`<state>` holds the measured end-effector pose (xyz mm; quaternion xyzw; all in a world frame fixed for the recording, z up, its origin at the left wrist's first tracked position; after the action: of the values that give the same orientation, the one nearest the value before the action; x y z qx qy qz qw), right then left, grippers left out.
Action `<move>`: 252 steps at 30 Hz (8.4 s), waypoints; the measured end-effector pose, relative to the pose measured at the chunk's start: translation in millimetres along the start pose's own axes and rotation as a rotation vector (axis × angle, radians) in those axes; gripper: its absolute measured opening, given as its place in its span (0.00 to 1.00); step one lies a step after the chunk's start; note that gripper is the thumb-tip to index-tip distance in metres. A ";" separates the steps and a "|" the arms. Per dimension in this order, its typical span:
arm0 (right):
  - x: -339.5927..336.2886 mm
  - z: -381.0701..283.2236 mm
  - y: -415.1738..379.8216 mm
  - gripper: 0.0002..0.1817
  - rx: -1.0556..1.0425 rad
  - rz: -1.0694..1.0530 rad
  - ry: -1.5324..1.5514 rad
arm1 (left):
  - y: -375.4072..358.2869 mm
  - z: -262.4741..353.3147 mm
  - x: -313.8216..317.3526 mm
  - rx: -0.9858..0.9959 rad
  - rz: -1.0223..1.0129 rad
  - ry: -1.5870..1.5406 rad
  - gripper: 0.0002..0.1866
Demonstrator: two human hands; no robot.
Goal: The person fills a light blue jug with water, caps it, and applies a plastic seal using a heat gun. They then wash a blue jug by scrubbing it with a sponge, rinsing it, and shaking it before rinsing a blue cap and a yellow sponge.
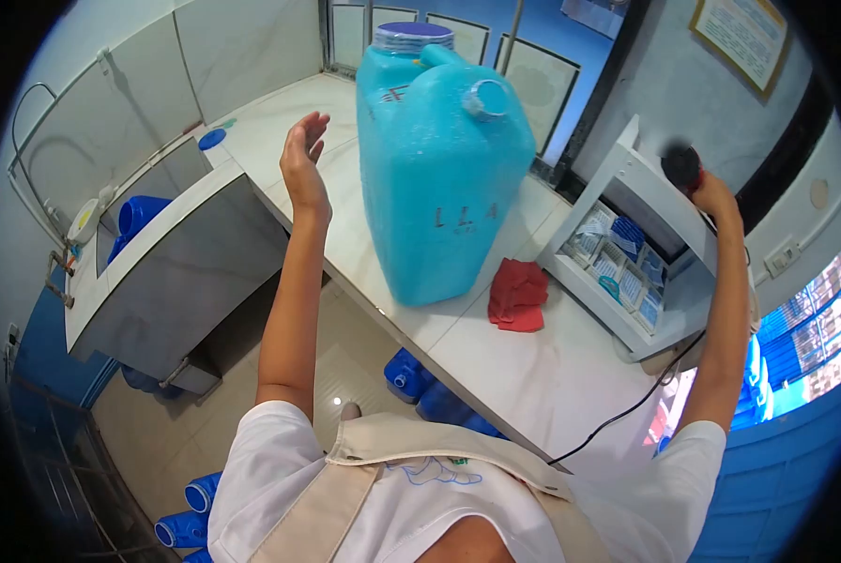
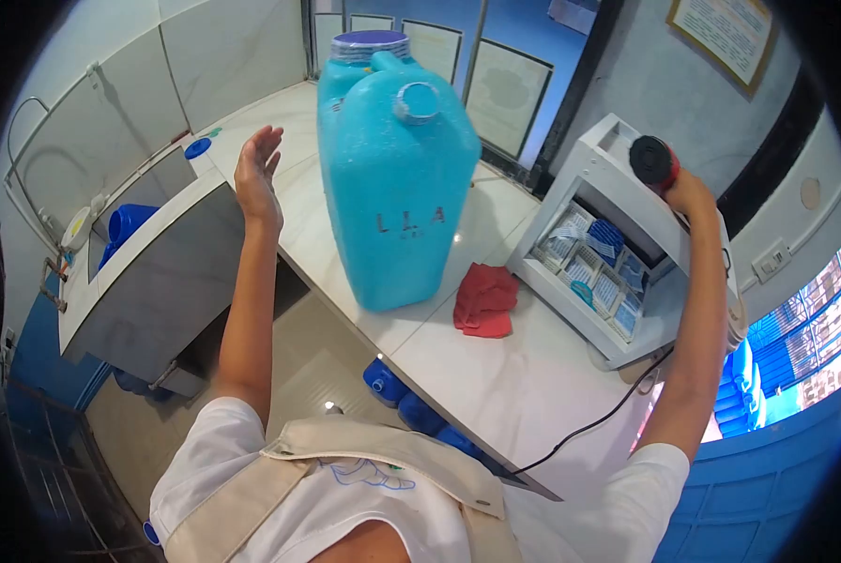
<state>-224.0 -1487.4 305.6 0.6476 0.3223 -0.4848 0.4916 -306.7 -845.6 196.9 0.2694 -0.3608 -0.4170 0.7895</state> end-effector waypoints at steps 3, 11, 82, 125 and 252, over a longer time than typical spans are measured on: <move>-27.0 -27.0 -23.1 0.33 0.202 -0.226 -0.266 | 2.5 -54.0 -49.0 -0.210 0.134 -0.097 0.22; -126.6 -227.9 -69.1 0.29 -0.152 0.086 0.241 | 6.2 -261.8 -95.8 -0.686 0.092 -0.190 0.17; 188.8 -488.1 -374.8 0.36 0.436 -0.065 1.670 | 109.8 -39.9 91.8 -1.297 -1.268 -0.632 0.06; 257.5 -458.2 -579.5 0.26 0.880 -0.105 2.490 | -11.4 154.2 -103.0 0.077 -3.086 0.889 0.19; 209.1 -1508.9 -299.1 0.11 -0.594 -1.575 1.227 | 326.9 -268.7 -870.6 -0.490 -0.682 1.326 0.28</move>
<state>45.2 24.9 81.2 0.2419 0.9547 -0.1572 -0.0727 -282.7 96.1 -25.8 0.3763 0.3907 -0.4560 0.7056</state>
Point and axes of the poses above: each hand's wrist, its own y-axis towards the middle knuckle, its own x-axis out of the palm, z = x × y, the point moved 6 cm from there along y, towards the middle knuckle, and after that the axes turned 15 degrees about x, right-handed, at the moved point
